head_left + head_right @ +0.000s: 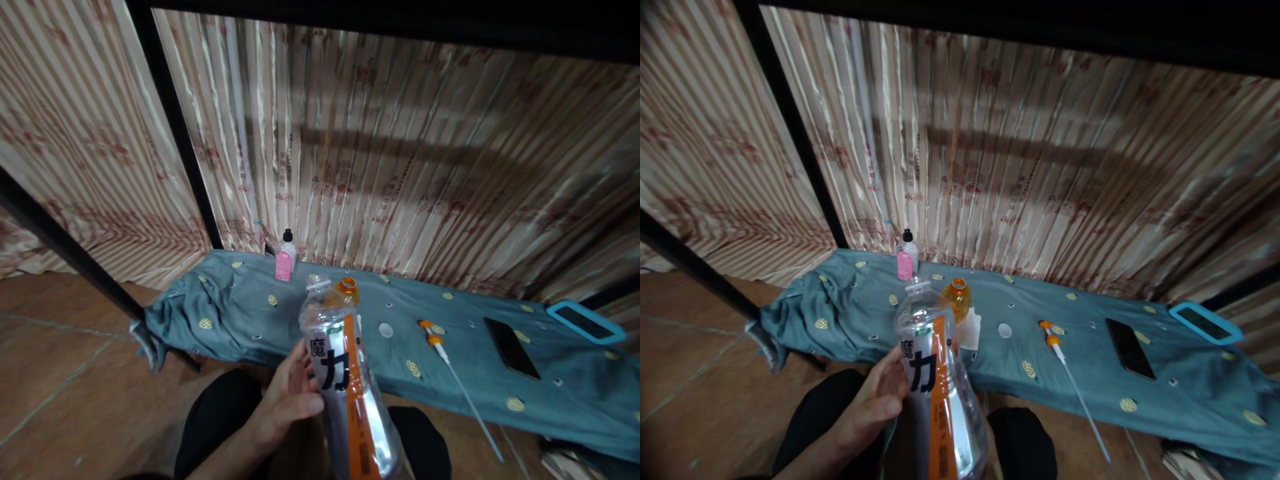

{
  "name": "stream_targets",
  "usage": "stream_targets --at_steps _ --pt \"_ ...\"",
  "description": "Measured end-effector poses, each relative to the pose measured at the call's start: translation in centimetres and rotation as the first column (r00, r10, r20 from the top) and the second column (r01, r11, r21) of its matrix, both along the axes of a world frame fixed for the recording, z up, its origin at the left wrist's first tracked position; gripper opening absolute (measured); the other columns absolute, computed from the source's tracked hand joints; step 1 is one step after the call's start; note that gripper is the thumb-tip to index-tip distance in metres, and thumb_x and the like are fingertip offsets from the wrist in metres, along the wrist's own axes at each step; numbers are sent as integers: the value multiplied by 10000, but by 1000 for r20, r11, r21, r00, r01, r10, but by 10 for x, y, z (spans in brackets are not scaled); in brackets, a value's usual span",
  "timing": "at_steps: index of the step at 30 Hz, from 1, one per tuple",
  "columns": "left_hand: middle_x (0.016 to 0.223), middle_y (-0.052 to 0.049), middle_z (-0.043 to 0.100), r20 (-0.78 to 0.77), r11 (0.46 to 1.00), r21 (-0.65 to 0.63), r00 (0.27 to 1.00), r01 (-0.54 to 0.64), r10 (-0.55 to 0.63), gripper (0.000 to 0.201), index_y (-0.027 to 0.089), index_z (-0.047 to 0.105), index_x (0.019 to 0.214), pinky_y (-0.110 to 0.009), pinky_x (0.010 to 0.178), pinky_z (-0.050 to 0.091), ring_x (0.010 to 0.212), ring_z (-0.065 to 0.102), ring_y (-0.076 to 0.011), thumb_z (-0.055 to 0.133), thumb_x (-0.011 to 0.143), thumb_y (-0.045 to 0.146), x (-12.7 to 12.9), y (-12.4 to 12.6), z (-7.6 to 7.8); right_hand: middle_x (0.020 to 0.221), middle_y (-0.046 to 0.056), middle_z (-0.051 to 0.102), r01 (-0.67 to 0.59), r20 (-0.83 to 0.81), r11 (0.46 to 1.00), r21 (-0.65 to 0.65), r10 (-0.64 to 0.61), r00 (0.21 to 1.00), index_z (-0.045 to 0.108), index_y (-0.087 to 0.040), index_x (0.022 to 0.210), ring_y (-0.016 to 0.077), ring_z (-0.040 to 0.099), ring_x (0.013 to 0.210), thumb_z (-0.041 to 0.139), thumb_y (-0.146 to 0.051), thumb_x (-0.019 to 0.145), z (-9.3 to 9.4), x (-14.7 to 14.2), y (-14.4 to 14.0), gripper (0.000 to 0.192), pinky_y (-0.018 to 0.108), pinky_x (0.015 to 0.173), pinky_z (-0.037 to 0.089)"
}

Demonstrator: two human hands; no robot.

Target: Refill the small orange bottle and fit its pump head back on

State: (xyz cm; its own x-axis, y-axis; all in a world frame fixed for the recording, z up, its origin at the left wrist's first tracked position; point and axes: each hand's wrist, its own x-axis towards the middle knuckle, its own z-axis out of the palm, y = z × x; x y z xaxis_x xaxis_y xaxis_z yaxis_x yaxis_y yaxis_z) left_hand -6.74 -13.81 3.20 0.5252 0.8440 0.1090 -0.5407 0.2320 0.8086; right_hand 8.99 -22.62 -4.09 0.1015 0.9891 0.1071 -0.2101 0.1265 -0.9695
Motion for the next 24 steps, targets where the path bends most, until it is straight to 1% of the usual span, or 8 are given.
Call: stream_targets --at_steps 3,5,7,11,14,16,20,24 --pt "1155 -100 651 -58 990 -40 989 -139 136 672 190 605 1146 -417 969 454 1112 586 -326 836 561 425 -13 3 -1 1310 97 563 -141 -124 990 14 142 982 510 -276 1256 295 542 1162 599 -557 783 7 -17 21 558 529 926 471" --pt "1033 -86 695 -130 969 -76 966 -235 224 607 172 632 1056 -380 891 497 990 642 -294 846 543 415 -21 6 -4 1299 100 585 -246 -214 969 36 248 945 483 -290 1284 334 535 1186 713 -613 616 10 -30 33 777 546 960 440" --pt "904 -67 716 -207 941 -117 935 -317 289 541 159 639 988 -328 758 530 834 673 -251 844 543 389 -28 10 -7 1333 85 568 -379 -383 923 72 376 844 455 -322 1302 365 488 1246 839 -485 473 12 -44 43 928 537 1028 372" --pt "765 -39 709 -277 906 -125 891 -405 360 458 136 644 898 -268 626 519 659 655 -188 833 532 335 -41 23 -10 1455 81 447 -400 -478 912 93 393 786 370 -317 1357 329 401 1332 895 -271 441 7 -60 60 1057 487 1085 308" --pt "753 -35 709 -292 884 -70 857 -462 425 453 128 643 853 -266 630 520 641 646 -174 839 490 316 -47 38 -12 1466 80 424 -422 -412 906 -13 380 828 357 -313 1371 315 377 1347 921 -306 381 -7 -54 66 1140 471 1083 313" --pt "794 -41 716 -320 853 -2 809 -522 494 501 131 633 884 -288 684 528 696 659 -189 847 462 297 -50 53 -15 1410 90 477 -355 -310 921 -159 295 904 441 -332 1312 342 501 1237 917 -422 324 -21 -41 66 1101 502 979 414" --pt "870 -59 713 -415 770 179 663 -613 624 638 128 592 956 -339 751 531 779 668 -224 863 402 289 -54 97 -31 1336 161 480 -68 -110 960 -271 39 993 440 -265 1267 306 602 1086 792 -425 626 -40 -6 67 748 544 979 388" --pt "1026 -75 684 -447 663 404 496 -631 744 796 146 535 1143 -380 849 513 923 659 -256 847 421 270 -56 143 -55 1369 224 408 188 99 958 -218 -170 980 323 -183 1332 314 531 1158 779 -487 614 -33 19 84 903 540 1008 379"
